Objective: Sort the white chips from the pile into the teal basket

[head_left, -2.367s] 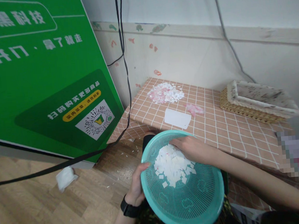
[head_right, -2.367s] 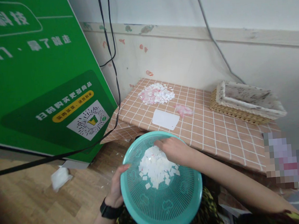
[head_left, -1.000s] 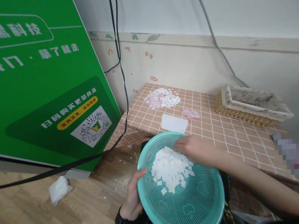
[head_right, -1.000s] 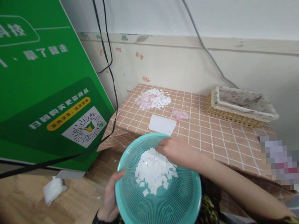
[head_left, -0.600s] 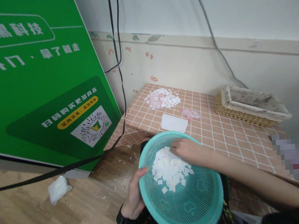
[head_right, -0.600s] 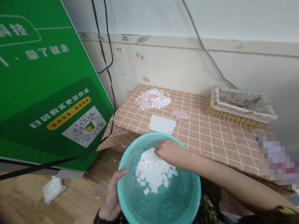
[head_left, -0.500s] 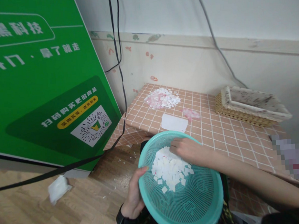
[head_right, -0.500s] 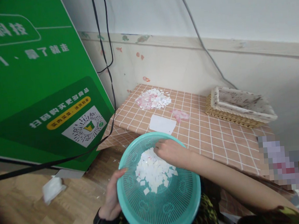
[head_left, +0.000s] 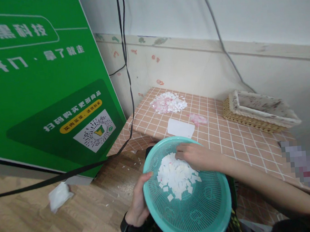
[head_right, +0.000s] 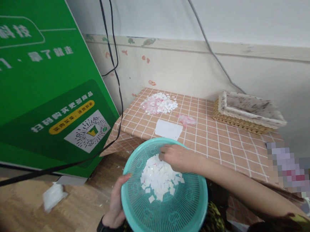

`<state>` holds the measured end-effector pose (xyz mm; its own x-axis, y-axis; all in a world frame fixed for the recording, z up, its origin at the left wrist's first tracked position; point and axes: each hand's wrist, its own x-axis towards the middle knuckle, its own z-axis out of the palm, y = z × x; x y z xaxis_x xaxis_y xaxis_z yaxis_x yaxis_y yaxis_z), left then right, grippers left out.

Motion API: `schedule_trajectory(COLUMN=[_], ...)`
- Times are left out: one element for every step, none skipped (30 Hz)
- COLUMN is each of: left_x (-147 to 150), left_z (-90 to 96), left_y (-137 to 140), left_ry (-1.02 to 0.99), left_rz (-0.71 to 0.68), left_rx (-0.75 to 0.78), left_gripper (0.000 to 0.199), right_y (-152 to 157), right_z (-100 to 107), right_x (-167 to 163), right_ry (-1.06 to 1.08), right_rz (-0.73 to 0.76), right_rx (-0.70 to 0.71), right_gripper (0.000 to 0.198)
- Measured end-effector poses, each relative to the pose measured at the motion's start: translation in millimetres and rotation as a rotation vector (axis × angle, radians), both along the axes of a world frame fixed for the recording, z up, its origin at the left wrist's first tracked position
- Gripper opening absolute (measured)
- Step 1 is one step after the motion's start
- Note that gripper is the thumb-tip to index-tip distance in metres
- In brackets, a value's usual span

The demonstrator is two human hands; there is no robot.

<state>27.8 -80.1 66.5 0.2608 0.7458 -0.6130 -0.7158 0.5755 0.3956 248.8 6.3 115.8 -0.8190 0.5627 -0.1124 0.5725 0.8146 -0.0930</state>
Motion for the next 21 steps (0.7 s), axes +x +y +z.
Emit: schedule_trajectory(left_x=[0,0,0,0,0,0,0,0,0,0,0,0,0,-1,-1,-1,-2,-3,-3,-4,-5], left_z=[-0.2,-0.3,-0.4,-0.3,-0.2,0.1,0.5,0.9,1.4,1.7,1.9,1.9,1.6,1.1,0.4,-0.4,-1.2,-2.0,-2.7,-3.2,-3.4], left_y=[0,0,0,1,1,1,2,2,2,2,2,2,2,2,2,2,2,2,2,2,2], left_ry=[0.004,0.009,0.013,0.016,0.016,0.014,0.012,0.009,0.007,0.006,0.006,0.007,0.009,0.010,0.012,0.012,0.012,0.013,0.015,0.019,0.021], left_rz=[0.000,0.001,0.001,0.003,0.003,0.003,0.001,-0.001,-0.002,0.000,0.004,0.009,0.013,0.015,0.013,0.010,0.010,0.014,0.020,0.028,0.034], left_rx=[-0.005,-0.009,-0.011,-0.012,-0.012,-0.011,-0.010,-0.010,-0.009,-0.007,-0.007,-0.006,-0.007,-0.009,-0.013,-0.017,-0.017,-0.014,-0.011,-0.010,-0.012], left_gripper=[0.020,0.020,0.020,0.019,0.019,0.019,0.020,0.021,0.021,0.021,0.020,0.019,0.019,0.019,0.019,0.020,0.021,0.021,0.021,0.021,0.020], right_y=[0,0,0,1,1,1,2,2,1,1,0,0,0,-1,0,1,2,4,6,8,10], right_z=[1,2,3,4,5,5,6,7,9,10,12,14,16,18,21,23,26,29,32,35,37], right_x=[0,0,-1,-1,-1,-1,-1,0,0,0,1,1,1,2,3,4,6,9,12,15,18], right_ry=[0.004,0.009,0.014,0.019,0.027,0.037,0.048,0.059,0.068,0.075,0.084,0.099,0.121,0.154,0.195,0.238,0.277,0.309,0.334,0.354,0.372], right_rz=[-0.006,-0.013,-0.020,-0.028,-0.044,-0.067,-0.095,-0.126,-0.158,-0.185,-0.205,-0.214,-0.214,-0.206,-0.192,-0.180,-0.176,-0.181,-0.194,-0.213,-0.234], right_rx=[-0.006,-0.009,-0.013,-0.021,-0.029,-0.040,-0.055,-0.070,-0.087,-0.104,-0.119,-0.134,-0.147,-0.161,-0.175,-0.190,-0.204,-0.215,-0.224,-0.232,-0.242], right_gripper=[0.019,0.019,0.018,0.018,0.018,0.019,0.018,0.018,0.018,0.017,0.016,0.016,0.016,0.016,0.016,0.016,0.016,0.015,0.015,0.014,0.013])
